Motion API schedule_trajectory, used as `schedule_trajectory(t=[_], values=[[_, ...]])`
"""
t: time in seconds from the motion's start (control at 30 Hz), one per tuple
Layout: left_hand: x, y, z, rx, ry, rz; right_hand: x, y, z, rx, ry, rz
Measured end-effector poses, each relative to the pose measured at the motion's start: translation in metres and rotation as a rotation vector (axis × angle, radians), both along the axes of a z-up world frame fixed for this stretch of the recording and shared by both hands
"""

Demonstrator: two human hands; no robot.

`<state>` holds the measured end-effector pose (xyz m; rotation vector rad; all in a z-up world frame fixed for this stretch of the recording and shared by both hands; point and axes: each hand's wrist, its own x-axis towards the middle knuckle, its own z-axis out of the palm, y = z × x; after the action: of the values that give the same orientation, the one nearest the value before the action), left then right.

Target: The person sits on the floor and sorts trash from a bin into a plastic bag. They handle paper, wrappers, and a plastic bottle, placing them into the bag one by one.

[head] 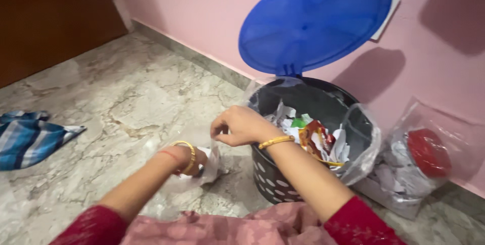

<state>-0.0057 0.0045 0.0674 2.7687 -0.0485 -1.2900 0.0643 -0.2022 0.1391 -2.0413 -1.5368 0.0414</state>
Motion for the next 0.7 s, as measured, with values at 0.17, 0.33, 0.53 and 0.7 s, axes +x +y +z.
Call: schedule_trajectory(t=[0.17, 0.33, 0.53, 0.7], values=[[0.002, -0.001, 0.077, 0.035, -0.227, -0.183, 0.001, 0.000, -0.003, 0.019, -0.057, -0.125], [0.007, -0.024, 0.152, 0.051, -0.586, -0.297, 0.004, -0.002, -0.007, 0.014, -0.081, -0.147], [0.034, -0.101, 0.183, -0.413, -1.055, -0.509, 0.016, 0.001, -0.037, 0.179, -0.302, -0.167], [0.077, -0.199, 0.154, -0.528, -0.847, -0.618, 0.021, 0.005, -0.036, 0.131, -0.309, -0.183]])
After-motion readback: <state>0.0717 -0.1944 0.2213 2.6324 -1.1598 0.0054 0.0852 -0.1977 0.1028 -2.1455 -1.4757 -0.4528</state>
